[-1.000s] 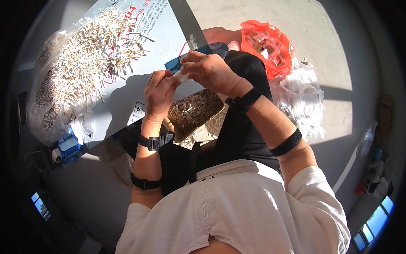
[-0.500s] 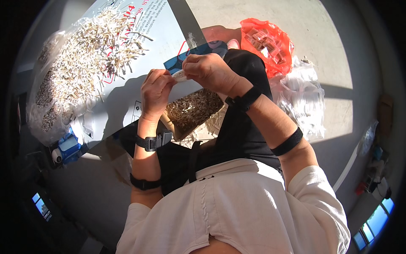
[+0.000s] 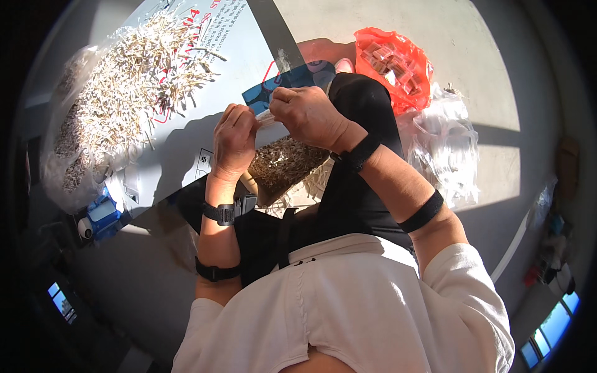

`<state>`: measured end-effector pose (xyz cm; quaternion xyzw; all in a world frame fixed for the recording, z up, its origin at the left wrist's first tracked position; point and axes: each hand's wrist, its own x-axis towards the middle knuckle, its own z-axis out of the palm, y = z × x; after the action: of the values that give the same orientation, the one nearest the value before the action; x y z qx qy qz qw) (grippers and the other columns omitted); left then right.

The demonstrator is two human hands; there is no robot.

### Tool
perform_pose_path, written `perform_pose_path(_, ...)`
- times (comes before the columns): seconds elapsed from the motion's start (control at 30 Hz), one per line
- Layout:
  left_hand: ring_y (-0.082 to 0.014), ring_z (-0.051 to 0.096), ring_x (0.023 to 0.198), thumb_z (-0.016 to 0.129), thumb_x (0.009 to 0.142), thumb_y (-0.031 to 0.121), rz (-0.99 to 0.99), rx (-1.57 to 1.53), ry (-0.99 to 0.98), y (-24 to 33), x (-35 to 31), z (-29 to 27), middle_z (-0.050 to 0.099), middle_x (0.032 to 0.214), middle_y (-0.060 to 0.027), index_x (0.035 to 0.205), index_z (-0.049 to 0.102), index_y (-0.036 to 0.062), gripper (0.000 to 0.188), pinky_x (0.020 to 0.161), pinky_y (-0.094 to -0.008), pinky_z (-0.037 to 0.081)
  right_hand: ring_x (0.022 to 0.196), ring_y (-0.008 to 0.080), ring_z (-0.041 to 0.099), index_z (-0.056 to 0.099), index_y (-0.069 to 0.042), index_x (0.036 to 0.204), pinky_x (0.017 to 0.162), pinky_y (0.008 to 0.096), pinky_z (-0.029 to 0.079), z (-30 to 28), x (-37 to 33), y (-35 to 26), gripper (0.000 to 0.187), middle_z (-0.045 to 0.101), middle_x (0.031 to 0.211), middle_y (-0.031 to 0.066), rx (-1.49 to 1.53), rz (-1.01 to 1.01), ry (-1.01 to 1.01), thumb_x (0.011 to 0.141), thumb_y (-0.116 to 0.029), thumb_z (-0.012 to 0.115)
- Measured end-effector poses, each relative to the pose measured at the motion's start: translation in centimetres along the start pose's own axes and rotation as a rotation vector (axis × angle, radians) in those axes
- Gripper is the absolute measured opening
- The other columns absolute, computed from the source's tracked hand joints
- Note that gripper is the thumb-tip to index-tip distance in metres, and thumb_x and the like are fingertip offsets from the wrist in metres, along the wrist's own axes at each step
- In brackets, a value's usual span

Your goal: Assembling cotton swabs by attaching heads to sticks and packaging them into bags.

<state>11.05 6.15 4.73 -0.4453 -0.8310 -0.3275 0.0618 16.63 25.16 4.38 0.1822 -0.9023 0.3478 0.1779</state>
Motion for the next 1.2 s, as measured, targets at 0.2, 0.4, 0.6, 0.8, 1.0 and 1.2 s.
perform_pose_path(0.2,-0.0276,0.060,0.077,0.070,0.071,-0.007,-0.008,-0.039,0.066,-0.8,0.4,-0.2,0.059,0.079,-0.0079,0.084,0.058,0.0026,0.020,0.068,-0.0372,0.050,0.074,0.0287,0.064,0.056,-0.004,0.082,0.061,0.0360,0.053,0.3,0.3,0.4,0.018,0.059,0.086,0.0076,0.045,0.011,-0.009,0.074,0.002,0.071)
perform_pose_path(0.4,-0.0240,0.059,0.077,0.071,0.070,-0.003,-0.053,-0.083,0.081,-0.7,-0.2,0.0,0.056,0.078,-0.0040,0.083,0.062,0.0062,0.018,0.067,-0.0351,0.051,0.076,0.0290,0.065,0.059,-0.006,0.084,0.062,0.0381,0.053,0.3,0.2,-0.3,0.014,0.059,0.085,0.0064,0.091,0.052,0.009,0.078,-0.008,0.072)
perform_pose_path(0.6,-0.0253,0.059,0.077,0.069,0.067,-0.008,-0.012,0.035,0.087,-0.6,-0.3,0.4,0.057,0.078,-0.0056,0.080,0.061,0.0048,0.020,0.067,-0.0361,0.050,0.079,0.0282,0.066,0.067,-0.006,0.090,0.067,0.0358,0.054,1.1,-0.5,0.1,0.015,0.061,0.088,0.0073,0.171,0.126,0.011,0.078,-0.009,0.075)
perform_pose_path(0.8,-0.0251,0.056,0.078,0.063,0.076,-0.002,-0.048,0.073,0.038,-0.6,0.3,0.5,0.052,0.079,-0.0051,0.077,0.055,0.0060,0.011,0.066,-0.0380,0.050,0.075,0.0222,0.065,0.069,-0.002,0.090,0.067,0.0313,0.054,1.2,-0.2,0.3,0.012,0.061,0.088,0.0071,0.216,0.220,0.019,0.079,-0.005,0.075)
perform_pose_path(1.0,-0.0260,0.055,0.081,0.061,0.079,0.000,0.009,0.049,0.004,-1.0,0.2,0.2,0.051,0.081,-0.0071,0.081,0.052,0.0054,0.010,0.066,-0.0384,0.049,0.073,0.0253,0.063,0.064,-0.003,0.086,0.064,0.0326,0.052,1.5,-0.5,0.6,0.011,0.058,0.084,0.0076,0.151,0.085,0.059,0.080,-0.004,0.073)
perform_pose_path(1.2,-0.0296,0.054,0.079,0.061,0.077,-0.003,-0.003,0.188,0.023,0.3,0.5,-0.6,0.049,0.081,-0.0096,0.084,0.049,0.0041,0.015,0.068,-0.0419,0.047,0.073,0.0282,0.059,0.055,-0.003,0.082,0.063,0.0370,0.050,0.8,0.6,-0.1,0.016,0.053,0.082,0.0084,-0.023,-0.094,0.107,0.076,-0.003,0.070)
